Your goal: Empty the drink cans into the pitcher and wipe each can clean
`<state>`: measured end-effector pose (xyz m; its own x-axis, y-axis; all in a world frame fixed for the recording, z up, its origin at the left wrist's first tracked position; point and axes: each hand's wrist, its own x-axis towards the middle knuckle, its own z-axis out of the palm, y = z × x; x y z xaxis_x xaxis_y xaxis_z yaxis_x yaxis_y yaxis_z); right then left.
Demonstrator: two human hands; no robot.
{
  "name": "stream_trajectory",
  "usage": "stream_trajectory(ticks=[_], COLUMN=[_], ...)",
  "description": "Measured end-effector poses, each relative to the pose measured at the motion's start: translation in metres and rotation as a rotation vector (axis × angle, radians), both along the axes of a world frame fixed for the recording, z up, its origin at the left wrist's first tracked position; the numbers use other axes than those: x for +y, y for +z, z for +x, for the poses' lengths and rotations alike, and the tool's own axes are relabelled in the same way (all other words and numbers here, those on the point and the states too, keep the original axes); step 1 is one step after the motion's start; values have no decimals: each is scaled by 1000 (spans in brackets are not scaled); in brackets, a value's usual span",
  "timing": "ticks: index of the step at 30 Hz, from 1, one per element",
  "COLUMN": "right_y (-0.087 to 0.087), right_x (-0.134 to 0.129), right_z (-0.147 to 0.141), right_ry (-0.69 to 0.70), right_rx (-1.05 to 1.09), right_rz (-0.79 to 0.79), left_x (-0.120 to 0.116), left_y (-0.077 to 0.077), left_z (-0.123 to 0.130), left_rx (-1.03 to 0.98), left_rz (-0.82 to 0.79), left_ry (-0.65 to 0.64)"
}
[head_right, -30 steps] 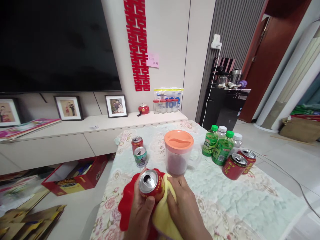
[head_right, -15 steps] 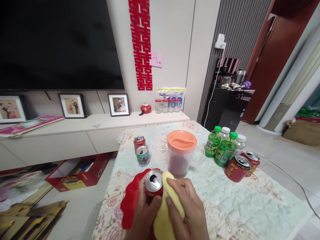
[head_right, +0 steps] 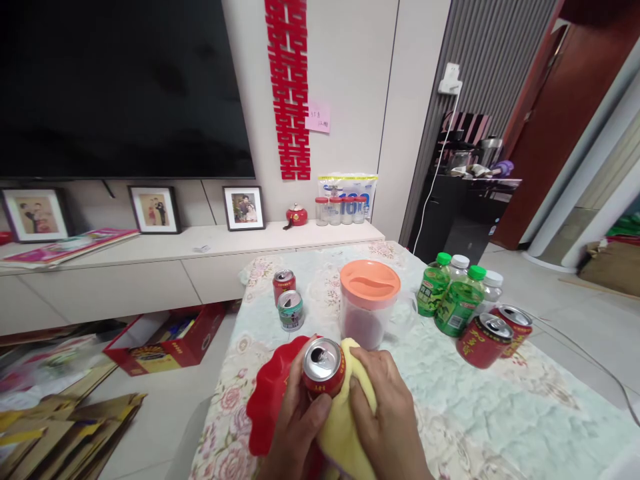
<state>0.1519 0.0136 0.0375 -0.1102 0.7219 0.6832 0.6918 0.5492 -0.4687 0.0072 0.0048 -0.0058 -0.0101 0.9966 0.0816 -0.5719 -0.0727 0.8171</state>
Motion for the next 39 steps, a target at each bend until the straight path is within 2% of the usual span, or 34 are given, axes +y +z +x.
stream_trajectory(ticks=[4,8,10,19,25,30,33,39], right_y=[-7,-3,3,29,28,21,17,7], right_x=[3,-2,-5,-22,-22,-16,-11,-5], right_z=[1,-2,-3,-7,-3,-2,0,2], right_ry=[-9,-16,-3,147,225,128,80,79], right_rx=[1,21,34,56,-21,13,77,123], right_rz=[-91,-126,-114,-2,67,90,24,-202], left_x=[1,6,8,8,8,8,7,5], left_y=[5,8,10,19,16,11,9,7], left_z=[-2,-4,-4,-6,-7,-8,-8,-9], left_rx=[-14,45,50,52,119,126,147,184], left_rz=[25,36,36,2,-52,-18,6,71], left_ry=[-16,44,70,33,51,43,25,66])
